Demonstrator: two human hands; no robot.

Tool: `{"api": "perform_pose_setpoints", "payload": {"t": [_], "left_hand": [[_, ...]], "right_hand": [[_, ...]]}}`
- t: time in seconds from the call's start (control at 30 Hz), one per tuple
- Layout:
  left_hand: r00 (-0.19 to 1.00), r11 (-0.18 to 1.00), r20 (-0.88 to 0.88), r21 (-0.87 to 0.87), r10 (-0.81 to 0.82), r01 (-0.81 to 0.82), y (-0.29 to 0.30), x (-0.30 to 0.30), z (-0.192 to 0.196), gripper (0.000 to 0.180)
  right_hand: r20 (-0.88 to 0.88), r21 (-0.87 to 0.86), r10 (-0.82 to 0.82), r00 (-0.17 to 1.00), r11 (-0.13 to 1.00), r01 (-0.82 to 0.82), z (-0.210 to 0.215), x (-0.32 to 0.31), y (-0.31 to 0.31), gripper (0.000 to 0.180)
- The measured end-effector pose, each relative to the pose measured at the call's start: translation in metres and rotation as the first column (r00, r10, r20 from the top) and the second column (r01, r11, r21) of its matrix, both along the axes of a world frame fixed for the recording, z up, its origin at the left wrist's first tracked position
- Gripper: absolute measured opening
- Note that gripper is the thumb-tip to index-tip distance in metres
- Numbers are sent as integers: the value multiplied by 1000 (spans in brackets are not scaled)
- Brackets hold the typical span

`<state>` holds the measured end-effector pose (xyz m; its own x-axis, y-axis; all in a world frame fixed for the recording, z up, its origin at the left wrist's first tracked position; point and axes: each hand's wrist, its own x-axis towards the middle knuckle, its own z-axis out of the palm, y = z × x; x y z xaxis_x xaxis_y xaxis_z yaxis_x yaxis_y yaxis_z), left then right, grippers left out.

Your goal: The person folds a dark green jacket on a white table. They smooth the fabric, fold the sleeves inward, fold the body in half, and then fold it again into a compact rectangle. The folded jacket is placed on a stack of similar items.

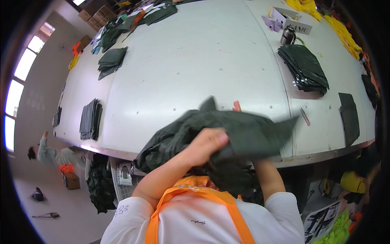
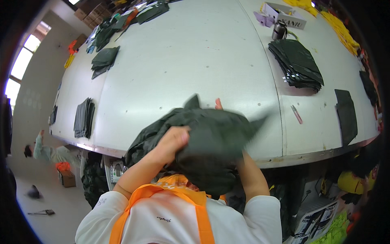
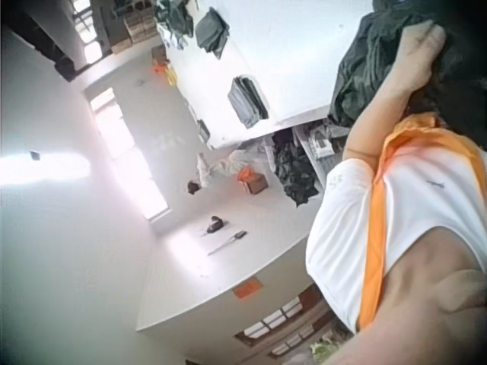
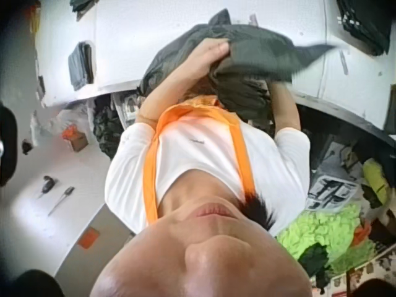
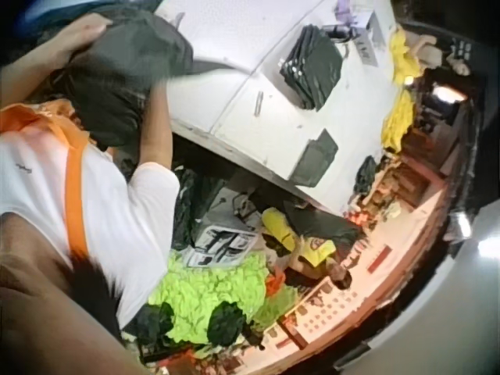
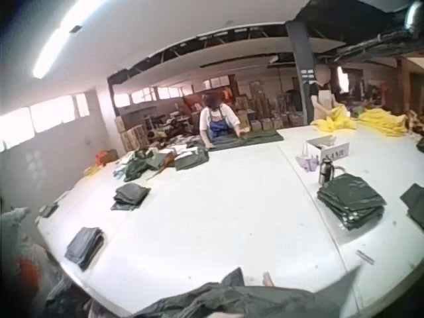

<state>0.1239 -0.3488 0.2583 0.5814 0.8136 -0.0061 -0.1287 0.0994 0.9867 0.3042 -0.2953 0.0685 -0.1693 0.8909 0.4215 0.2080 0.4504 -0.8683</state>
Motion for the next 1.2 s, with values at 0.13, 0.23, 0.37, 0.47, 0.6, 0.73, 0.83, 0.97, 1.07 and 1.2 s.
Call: {"api": "perform_pose_setpoints", "payload": {"t": [0.13, 0.23, 0.37, 0.47, 0.6, 0.73, 0.83, 0.97, 1.07, 1.2], "left_hand": [[846, 835, 62, 214, -530, 507, -66, -27, 54, 49], [678, 685, 141, 285, -722, 670, -110, -52, 57, 40], [627, 626, 169, 450, -760, 637, -151, -82, 71, 34], [748, 668, 101, 540, -656, 513, -174, -98, 70, 26], [960, 678, -48, 699, -274, 228, -180, -102, 57, 28], [987, 787, -127, 597, -97, 154, -162, -88, 67, 29], [995, 870, 101, 489, 20, -67, -118, -75, 81, 36], [979, 805, 143, 558, 146, -202, -80, -98, 135, 35], [889, 512, 32, 808, 456, -292, -86, -194, 221, 34], [815, 291, 29, 926, 579, -240, -58, -194, 232, 33]], "right_hand": [[-307, -156, 127, 943, 971, -182, 29, -67, -28, 21], [-16, 97, 275, 961, 957, -272, 41, -86, -74, 13], [103, 98, -6, 995, 995, -4, 34, -16, -149, 12], [359, 235, -441, 822, 896, 378, 111, 72, -250, 10], [597, 444, -723, 347, 658, 608, 287, 165, -375, 16], [809, 509, -580, -99, 606, 611, 434, 204, -438, 36], [862, 503, -408, -299, 624, 598, 513, 172, -432, 40], [828, 550, -469, -308, 576, 604, 508, 128, -474, 37], [770, 572, -631, -92, 620, 538, 460, 128, -428, 36], [751, 630, -623, -219, 578, 518, 482, 115, -450, 33]]}}
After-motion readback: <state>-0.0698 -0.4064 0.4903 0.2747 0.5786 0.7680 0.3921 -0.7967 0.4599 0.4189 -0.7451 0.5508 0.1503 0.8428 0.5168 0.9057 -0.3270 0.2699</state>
